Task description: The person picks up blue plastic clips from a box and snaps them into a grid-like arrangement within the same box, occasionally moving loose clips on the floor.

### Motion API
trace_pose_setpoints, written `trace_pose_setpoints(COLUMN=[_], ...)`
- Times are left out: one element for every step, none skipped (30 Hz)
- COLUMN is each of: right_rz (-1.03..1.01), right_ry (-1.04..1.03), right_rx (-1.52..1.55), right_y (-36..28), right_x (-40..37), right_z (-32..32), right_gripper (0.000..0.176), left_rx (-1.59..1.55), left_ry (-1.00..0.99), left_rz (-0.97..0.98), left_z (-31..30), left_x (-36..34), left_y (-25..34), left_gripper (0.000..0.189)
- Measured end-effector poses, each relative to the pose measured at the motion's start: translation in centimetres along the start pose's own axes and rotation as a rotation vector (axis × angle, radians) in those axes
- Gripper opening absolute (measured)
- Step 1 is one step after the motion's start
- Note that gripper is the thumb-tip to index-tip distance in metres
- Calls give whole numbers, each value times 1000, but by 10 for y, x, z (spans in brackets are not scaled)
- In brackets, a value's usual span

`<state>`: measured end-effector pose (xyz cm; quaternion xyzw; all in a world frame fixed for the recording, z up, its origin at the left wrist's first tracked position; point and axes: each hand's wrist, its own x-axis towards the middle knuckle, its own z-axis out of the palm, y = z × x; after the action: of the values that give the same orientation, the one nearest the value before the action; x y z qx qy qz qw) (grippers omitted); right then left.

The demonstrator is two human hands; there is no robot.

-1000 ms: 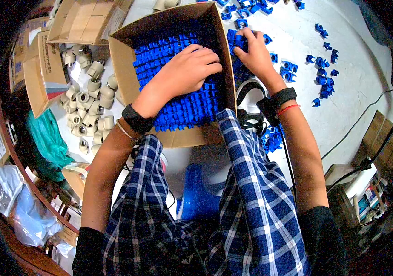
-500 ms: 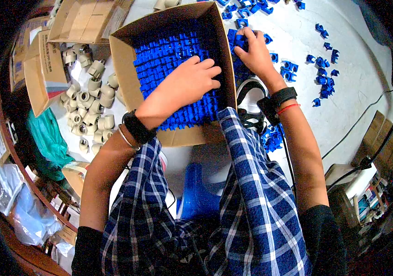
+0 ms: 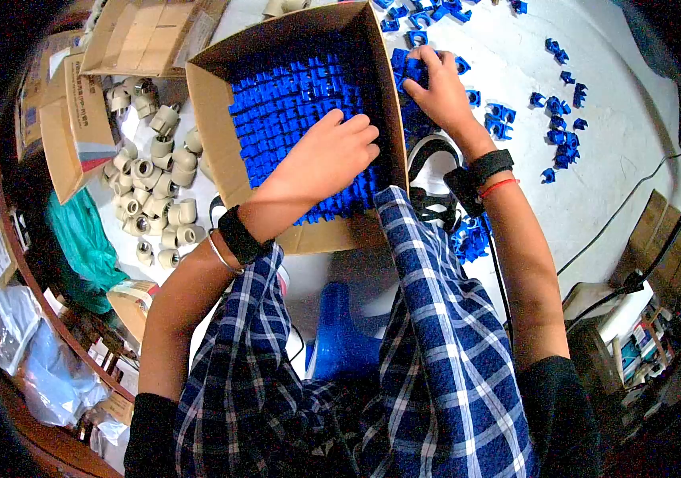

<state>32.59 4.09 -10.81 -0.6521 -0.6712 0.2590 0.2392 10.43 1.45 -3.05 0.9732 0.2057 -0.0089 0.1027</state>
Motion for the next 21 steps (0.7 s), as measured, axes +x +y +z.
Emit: trace_pose_setpoints(right_rz=[0,4,8,8,14,21,22,22,22,22,43,64,63,76,88,88,64,40,40,36,32], right_ry=[0,1,1,1,-3,-8,-9,-11,-12,-12,-18,-24,-24,-28,-31,-31,-24,-18,-18,-19,-20], right_rx=[0,-5,-10,-10,-2,6,5,4,3,4,16,27,27,34,41,41,30,19,19,12,6], right_y=[0,-1,-2,-2,-3,-3,-4,-4,-5,-6,-7,-8,-9,-9,-10,-10,-10,-10,-9,-8,-7], right_x=[0,0,0,-1,-1,-1,-1,-1,-1,-1,-1,-1,-1,-1,-1,-1,-1,-1,-1,-1,-1], right_z=[0,0,-1,-1,-1,-2,-2,-3,-3,-3,-3,-4,-4,-4,-4,-4,-4,-4,-4,-4,-4], right_gripper=[44,44,44,44,43,43,43,43,42,42,42,42,42,41,41,41,41,41,41,41,41], left_rx=[-14,-13,-56,-99,-99,-189,-279,-280,-342,-403,-407,-394,-382,-345,-345,-335,-325,-328,-328,-349,-370], left_ry=[20,19,39,59,59,75,91,89,124,159,201,225,249,249,249,273,298,258,259,245,232], left_rz=[0,0,-10,-20,-20,-15,-9,-10,-67,-124,-157,-191,-224,-238,-238,-260,-283,-292,-292,-283,-274], left_z=[2,4,6,4,1,0,-4,-7,-10,-12,-13,-14,-15,-14,-13,-14,-14,-14,-12,-9,-6], left_x=[-2,-4,-5,-6,-6,-6,-7,-8,-10,-11,-13,-15,-18,-20,-22,-23,-23,-24,-24,-24,-23], left_y=[0,0,0,0,-2,-6,-10,-16,-23,-31,-39,-47,-55,-61,-64,-65,-66,-65,-64,-61,-59], left_gripper=[10,10,10,10,10,11,11,11,12,13,12,12,12,14,14,17,19,21,21,22,23])
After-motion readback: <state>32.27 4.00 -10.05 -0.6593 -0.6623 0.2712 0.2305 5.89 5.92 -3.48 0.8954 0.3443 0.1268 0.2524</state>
